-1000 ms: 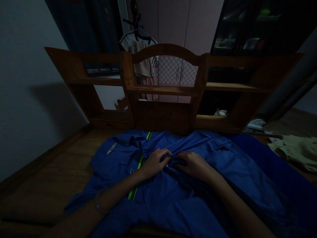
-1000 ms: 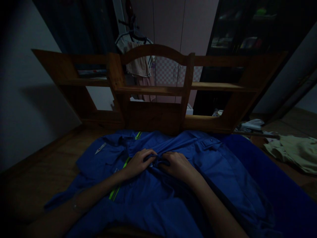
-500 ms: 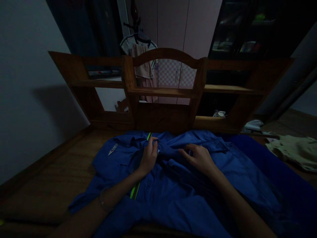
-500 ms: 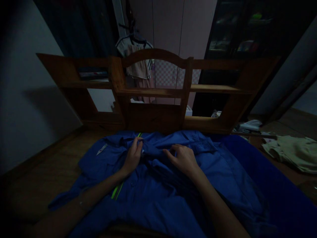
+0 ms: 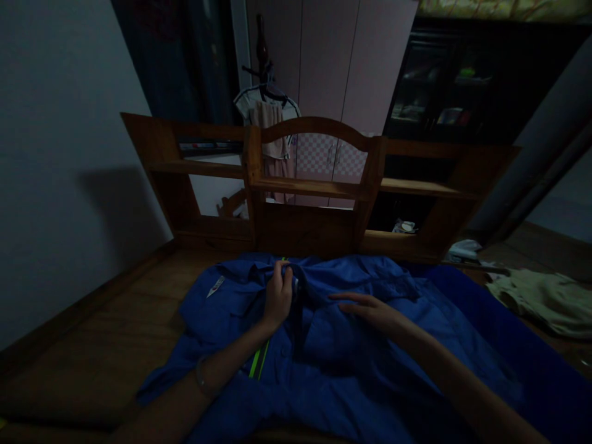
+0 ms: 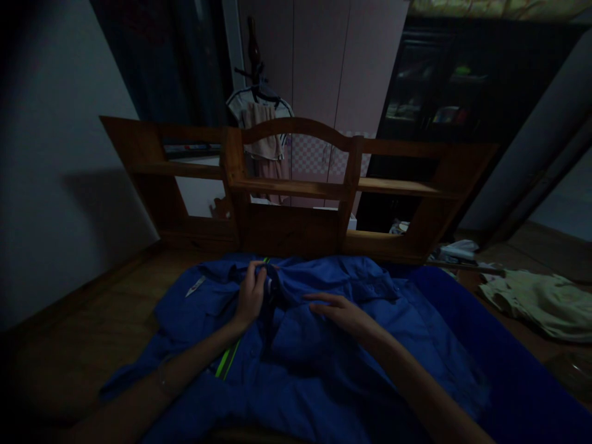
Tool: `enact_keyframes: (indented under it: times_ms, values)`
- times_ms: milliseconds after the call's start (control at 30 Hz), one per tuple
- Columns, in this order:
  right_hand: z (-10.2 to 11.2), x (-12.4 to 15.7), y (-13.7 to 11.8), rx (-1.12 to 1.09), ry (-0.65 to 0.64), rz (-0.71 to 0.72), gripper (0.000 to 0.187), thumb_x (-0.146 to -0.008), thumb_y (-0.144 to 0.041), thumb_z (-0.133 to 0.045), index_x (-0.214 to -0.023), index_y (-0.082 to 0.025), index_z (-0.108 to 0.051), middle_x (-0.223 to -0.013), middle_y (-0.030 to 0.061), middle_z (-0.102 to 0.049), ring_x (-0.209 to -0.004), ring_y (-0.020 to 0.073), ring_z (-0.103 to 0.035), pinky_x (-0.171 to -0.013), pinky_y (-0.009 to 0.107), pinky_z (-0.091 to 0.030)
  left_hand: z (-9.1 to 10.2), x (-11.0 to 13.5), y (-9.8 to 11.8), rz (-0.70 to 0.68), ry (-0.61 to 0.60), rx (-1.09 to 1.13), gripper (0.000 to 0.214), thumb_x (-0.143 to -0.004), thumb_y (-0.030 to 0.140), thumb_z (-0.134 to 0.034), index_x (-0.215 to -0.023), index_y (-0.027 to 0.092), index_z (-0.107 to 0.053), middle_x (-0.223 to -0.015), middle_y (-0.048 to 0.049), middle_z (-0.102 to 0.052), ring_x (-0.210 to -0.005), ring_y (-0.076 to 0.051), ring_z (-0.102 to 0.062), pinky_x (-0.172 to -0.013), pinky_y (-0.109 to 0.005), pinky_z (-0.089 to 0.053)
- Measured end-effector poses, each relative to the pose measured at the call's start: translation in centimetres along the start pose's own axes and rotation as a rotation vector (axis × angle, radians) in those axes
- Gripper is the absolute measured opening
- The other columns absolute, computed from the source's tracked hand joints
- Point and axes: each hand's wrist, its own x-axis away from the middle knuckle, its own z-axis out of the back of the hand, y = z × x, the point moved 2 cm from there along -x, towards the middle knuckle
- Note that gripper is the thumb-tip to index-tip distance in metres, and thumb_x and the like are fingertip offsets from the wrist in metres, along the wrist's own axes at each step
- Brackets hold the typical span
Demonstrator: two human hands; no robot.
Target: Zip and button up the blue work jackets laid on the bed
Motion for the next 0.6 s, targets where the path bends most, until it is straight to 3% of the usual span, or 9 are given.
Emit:
enact_keyframes:
  times_ms: [100,167,233,400,500,600]
  values:
    - [-0.6,-1.0,-2.0,-0.159,-0.071,0.037,0.050,-0.078,-0.028,-0.060,-0.127,-0.027,-0.052,-0.105,0.0029,-0.065,-0.088,0.0179,-0.062,-0.079,0.032,-0.048,0.7,0.3,2.4,-0.297,-0.060,-0.138,0.023,-0.091,0.027,-0.038,-0.110,0.020,-0.050,-0.127,-0.0070,-0.051,-0.128,-0.022,-0.036,-0.106,-0.042,-0.027]
    - [-0.3,-1.9,-2.8,-0.189,-0.033,0.098,0.053,-0.075,-0.023,-0.060,-0.127,-0.026,-0.051,-0.102,0.0027,-0.065,-0.085,0.0161,-0.061,-0.078,0.030,-0.047,0.9,0.6,3.4,-0.438,-0.099,-0.223,0.026,-0.088,0.025,-0.044,-0.112,0.020,-0.051,-0.130,-0.0073,-0.048,-0.133,-0.023,-0.028,-0.110,-0.047,-0.019]
    - [-0.1,-2.7,-2.9,-0.218,-0.012,0.183,0.055,-0.073,-0.019,-0.059,-0.128,-0.025,-0.051,-0.103,0.0030,-0.064,-0.085,0.0153,-0.060,-0.077,0.028,-0.046,0.6,0.8,3.7,-0.519,-0.175,-0.263,0.030,-0.087,0.026,-0.048,-0.116,0.020,-0.050,-0.127,-0.0077,-0.051,-0.130,-0.023,-0.033,-0.111,-0.047,-0.019]
    - [-0.8,-3.8,-0.7,-0.365,0.031,0.315,0.047,-0.074,-0.020,-0.058,-0.120,-0.025,-0.050,-0.110,0.0031,-0.060,-0.094,0.0162,-0.058,-0.080,0.027,-0.045,-0.7,0.8,2.5,-0.538,-0.320,-0.289,0.038,-0.088,0.032,-0.052,-0.123,0.020,-0.048,-0.118,-0.0055,-0.057,-0.117,-0.019,-0.046,-0.110,-0.042,-0.026]
    - [-1.3,-3.8,0.7,-0.463,0.027,0.279,0.042,-0.074,-0.024,-0.061,-0.113,-0.028,-0.046,-0.106,-0.0001,-0.059,-0.079,0.0131,-0.058,-0.068,0.023,-0.044,-1.1,0.6,1.6,-0.510,-0.354,-0.306,0.026,-0.093,0.027,-0.043,-0.115,0.020,-0.054,-0.105,-0.0028,-0.062,-0.105,-0.016,-0.052,-0.109,-0.040,-0.028]
    - [-0.8,-3.6,1.1,-0.448,0.101,0.222,0.033,-0.072,-0.029,-0.065,-0.101,-0.026,-0.048,-0.087,-0.0032,-0.060,-0.065,0.0106,-0.053,-0.058,0.021,-0.039,-1.3,0.5,1.2,-0.512,-0.387,-0.334,0.024,-0.095,0.023,-0.037,-0.104,0.020,-0.059,-0.094,-0.0012,-0.063,-0.094,-0.015,-0.055,-0.106,-0.040,-0.029]
